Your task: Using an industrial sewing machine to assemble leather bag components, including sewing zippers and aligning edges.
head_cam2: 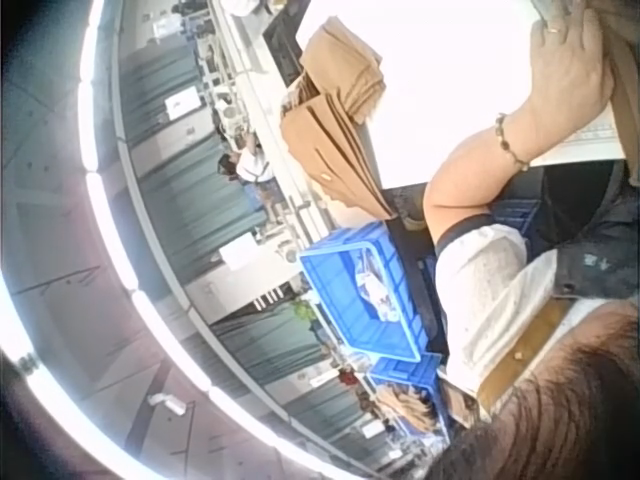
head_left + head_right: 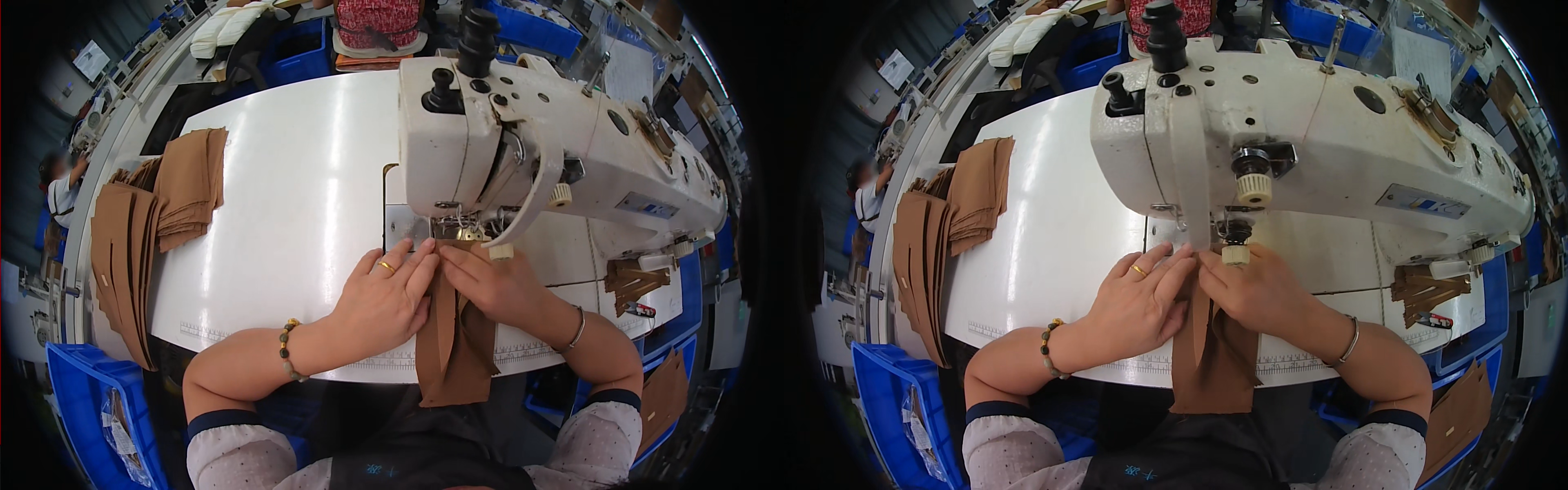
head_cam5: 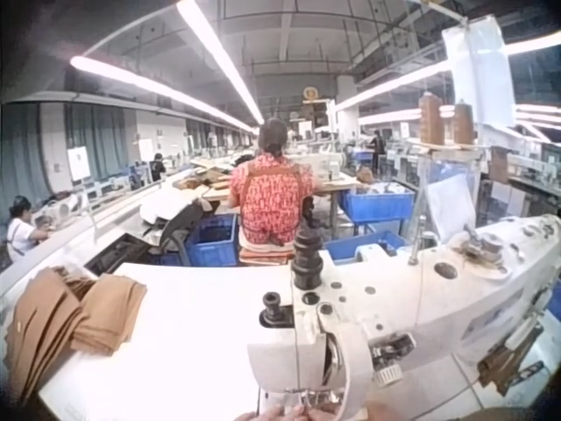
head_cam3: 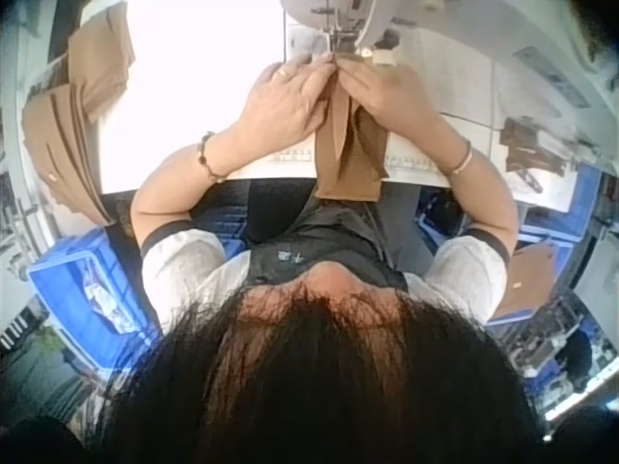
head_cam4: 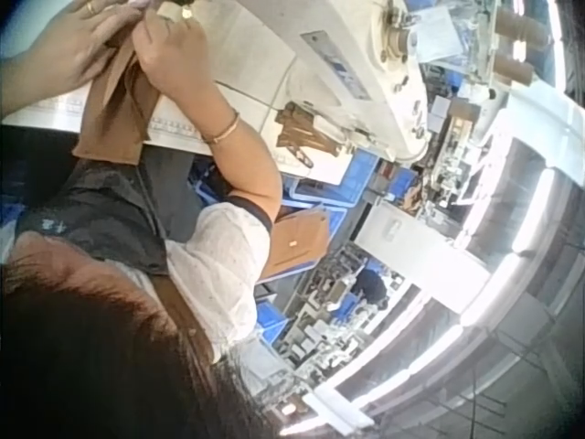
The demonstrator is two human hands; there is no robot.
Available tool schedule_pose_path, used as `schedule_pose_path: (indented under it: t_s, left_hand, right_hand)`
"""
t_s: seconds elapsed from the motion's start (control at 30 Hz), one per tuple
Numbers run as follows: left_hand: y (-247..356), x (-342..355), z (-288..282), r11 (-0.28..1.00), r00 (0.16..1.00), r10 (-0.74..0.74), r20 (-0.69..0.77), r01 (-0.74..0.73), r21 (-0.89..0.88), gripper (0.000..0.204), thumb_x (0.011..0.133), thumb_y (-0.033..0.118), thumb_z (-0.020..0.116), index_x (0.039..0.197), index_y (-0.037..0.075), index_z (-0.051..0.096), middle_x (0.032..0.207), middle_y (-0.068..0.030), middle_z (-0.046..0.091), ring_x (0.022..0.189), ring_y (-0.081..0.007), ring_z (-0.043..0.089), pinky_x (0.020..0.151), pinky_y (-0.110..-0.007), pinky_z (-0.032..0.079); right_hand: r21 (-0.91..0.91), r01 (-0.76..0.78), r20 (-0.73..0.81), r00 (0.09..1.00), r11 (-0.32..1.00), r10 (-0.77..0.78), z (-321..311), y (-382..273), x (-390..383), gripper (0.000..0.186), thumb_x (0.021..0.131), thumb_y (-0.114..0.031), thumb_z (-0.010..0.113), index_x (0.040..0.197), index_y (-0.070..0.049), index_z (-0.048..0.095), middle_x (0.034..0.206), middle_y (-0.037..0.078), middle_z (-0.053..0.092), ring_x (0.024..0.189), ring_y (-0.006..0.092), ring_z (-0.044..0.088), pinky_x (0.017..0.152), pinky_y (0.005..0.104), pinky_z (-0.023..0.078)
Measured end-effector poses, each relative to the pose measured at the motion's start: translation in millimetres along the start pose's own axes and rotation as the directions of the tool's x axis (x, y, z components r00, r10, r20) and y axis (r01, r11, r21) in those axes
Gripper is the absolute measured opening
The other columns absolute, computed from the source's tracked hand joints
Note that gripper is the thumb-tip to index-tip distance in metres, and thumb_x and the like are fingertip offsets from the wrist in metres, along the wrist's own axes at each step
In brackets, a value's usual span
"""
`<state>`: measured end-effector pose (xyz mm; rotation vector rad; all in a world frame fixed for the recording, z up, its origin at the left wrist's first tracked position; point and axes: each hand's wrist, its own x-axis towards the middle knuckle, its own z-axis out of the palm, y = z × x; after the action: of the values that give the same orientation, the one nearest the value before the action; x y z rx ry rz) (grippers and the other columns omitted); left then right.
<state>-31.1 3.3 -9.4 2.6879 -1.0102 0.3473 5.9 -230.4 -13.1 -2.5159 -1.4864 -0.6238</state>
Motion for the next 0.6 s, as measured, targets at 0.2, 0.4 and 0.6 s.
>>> schedule_pose_path:
  t_s: [0.2, 0.4, 0.6]
  left_hand:
    - [-0.9, 2.5, 0.2, 0.998, 1.0, 0.007, -0.016, -0.006, 0.056, 0.058, 0.083, 0.023, 0.071, 0.136, 0.002, 0.06, 0.14, -0.0137, 0.061, 0.127, -0.0344, 0.059, 0.102, -0.047, 0.048]
    - [-5.7, 7.9, 4.6, 0.999, 0.999, -0.01, -0.048, 0.013, 0.053, 0.055, 0.084, 0.023, 0.069, 0.134, 0.001, 0.062, 0.14, -0.0159, 0.061, 0.127, -0.036, 0.058, 0.101, -0.051, 0.048]
    - [-10.7, 14.9, 7.7, 0.998, 0.997, -0.012, -0.08, 0.017, 0.063, 0.05, 0.084, 0.022, 0.069, 0.129, 0.0, 0.063, 0.136, -0.0167, 0.062, 0.125, -0.0366, 0.059, 0.101, -0.051, 0.048]
  right_hand:
    - [0.027, 0.004, -0.035, 0.999, 1.0, -0.003, -0.4, 2.3, 2.3, 0.033, 0.076, -0.011, 0.067, 0.107, -0.004, 0.073, 0.122, 0.008, 0.071, 0.089, 0.0206, 0.07, 0.071, 0.0341, 0.059]
    - [-0.06, -0.025, -0.108, 0.994, 0.998, 0.019, 10.9, 9.2, 2.4, 0.026, 0.076, -0.011, 0.065, 0.1, -0.004, 0.069, 0.12, 0.008, 0.071, 0.084, 0.0208, 0.07, 0.076, 0.0352, 0.053]
    - [-0.019, -0.063, -0.154, 0.986, 0.998, 0.059, 22.3, 16.2, 1.8, 0.027, 0.077, -0.011, 0.065, 0.103, -0.006, 0.07, 0.121, 0.006, 0.072, 0.075, 0.0214, 0.068, 0.078, 0.0361, 0.052]
